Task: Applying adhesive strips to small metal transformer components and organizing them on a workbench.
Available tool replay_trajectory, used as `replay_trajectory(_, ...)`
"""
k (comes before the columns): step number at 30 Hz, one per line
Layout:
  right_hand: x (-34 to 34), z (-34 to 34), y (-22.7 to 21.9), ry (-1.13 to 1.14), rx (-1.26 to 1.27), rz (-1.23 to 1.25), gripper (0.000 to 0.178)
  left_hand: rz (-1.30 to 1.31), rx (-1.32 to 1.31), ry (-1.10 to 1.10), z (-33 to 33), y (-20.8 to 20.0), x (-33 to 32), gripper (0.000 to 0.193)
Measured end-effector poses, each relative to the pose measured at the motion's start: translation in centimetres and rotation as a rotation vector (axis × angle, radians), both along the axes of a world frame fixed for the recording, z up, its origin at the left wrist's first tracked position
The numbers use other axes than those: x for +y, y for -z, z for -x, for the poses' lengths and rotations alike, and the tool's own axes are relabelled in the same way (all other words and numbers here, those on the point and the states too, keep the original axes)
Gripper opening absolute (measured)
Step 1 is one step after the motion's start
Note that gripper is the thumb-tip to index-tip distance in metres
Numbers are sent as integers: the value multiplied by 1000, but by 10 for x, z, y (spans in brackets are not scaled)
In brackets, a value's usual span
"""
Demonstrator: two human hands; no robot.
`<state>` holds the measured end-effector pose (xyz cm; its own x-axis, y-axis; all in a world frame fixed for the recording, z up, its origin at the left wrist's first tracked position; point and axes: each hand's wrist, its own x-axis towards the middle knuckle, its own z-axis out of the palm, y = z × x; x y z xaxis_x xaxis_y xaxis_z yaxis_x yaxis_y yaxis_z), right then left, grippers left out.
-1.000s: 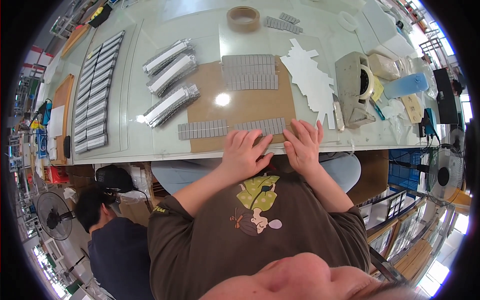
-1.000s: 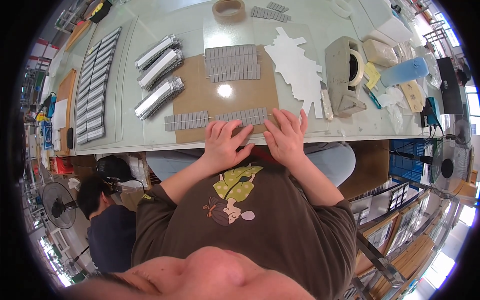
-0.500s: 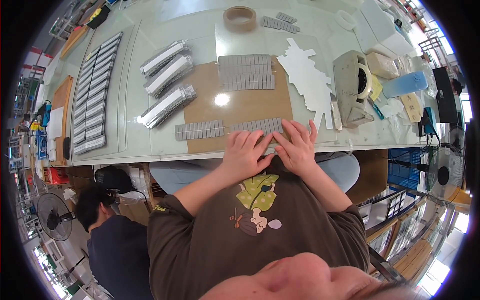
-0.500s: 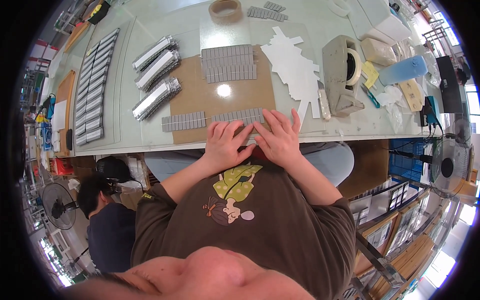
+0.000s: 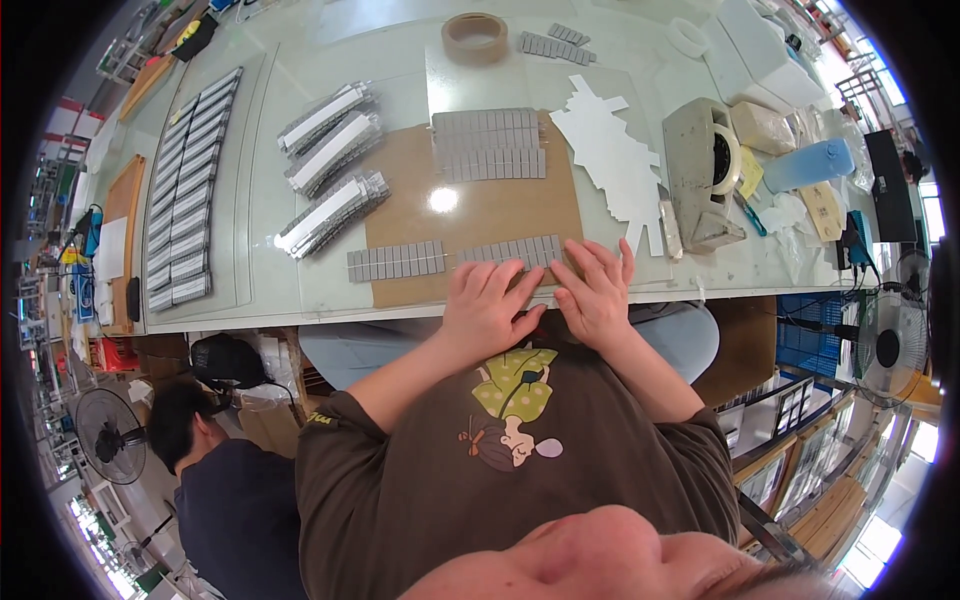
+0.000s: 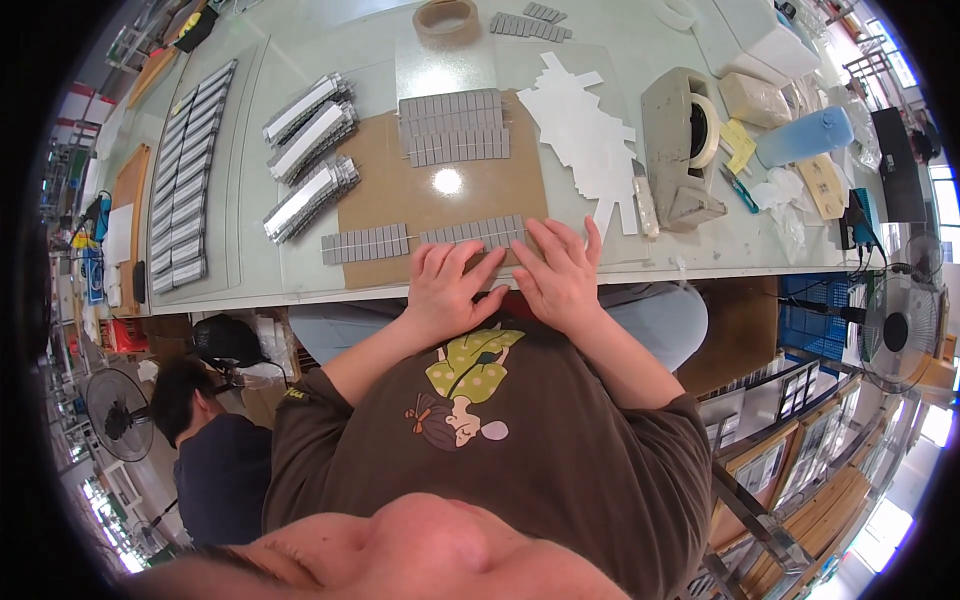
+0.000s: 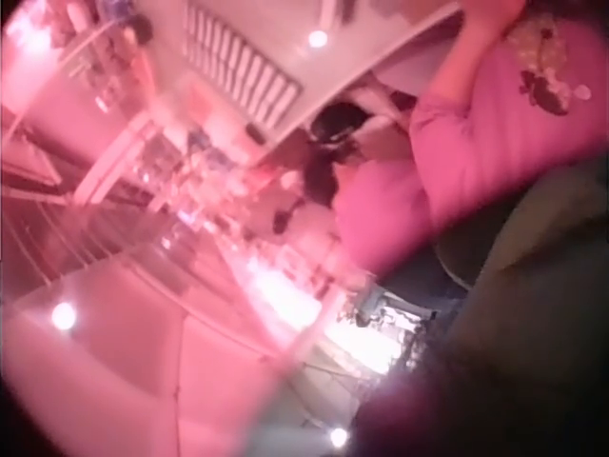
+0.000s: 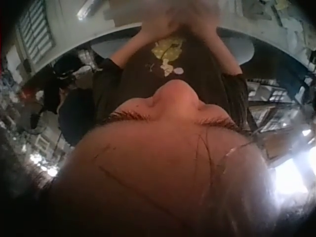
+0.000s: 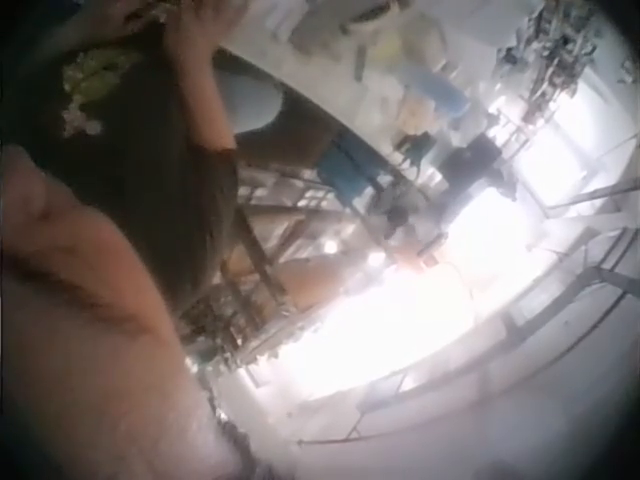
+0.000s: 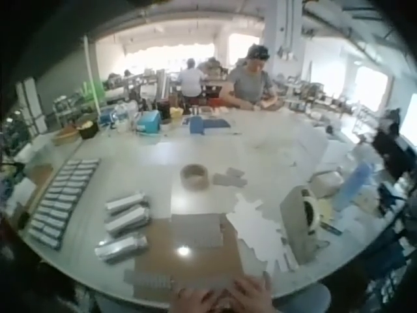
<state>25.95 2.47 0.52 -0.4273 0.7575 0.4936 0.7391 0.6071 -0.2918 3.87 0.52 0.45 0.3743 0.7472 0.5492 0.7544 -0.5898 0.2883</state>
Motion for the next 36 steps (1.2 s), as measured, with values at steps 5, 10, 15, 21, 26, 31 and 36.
replay_trajectory(5, 1, 2, 4, 69, 75, -46, 26, 30, 54, 21, -2, -2, 1, 57)
replay_trajectory(10, 0, 2, 3, 68, 64, -51, 24, 77, 95, 21, -4, -6, 0, 64)
replay_trajectory(15, 0, 1, 4, 65, 65, -53, 24, 98, 89, 24, -3, -6, 0, 66)
replay_trajectory(21, 0, 1, 5, 53, 56, -44, 26, 77, 94, 27, -2, -3, 1, 64)
replay_trajectory(26, 0, 2, 1, 17, 17, -27, 28, 15, 66, 21, 0, 2, 1, 57)
replay_trajectory(31, 0, 1, 1, 24, 8, -31, 27, 17, 66, 23, -1, 0, 2, 57)
replay_trajectory(36, 0, 1, 0, 10, -1, -27, 29, 11, 64, 30, 0, 2, 2, 57)
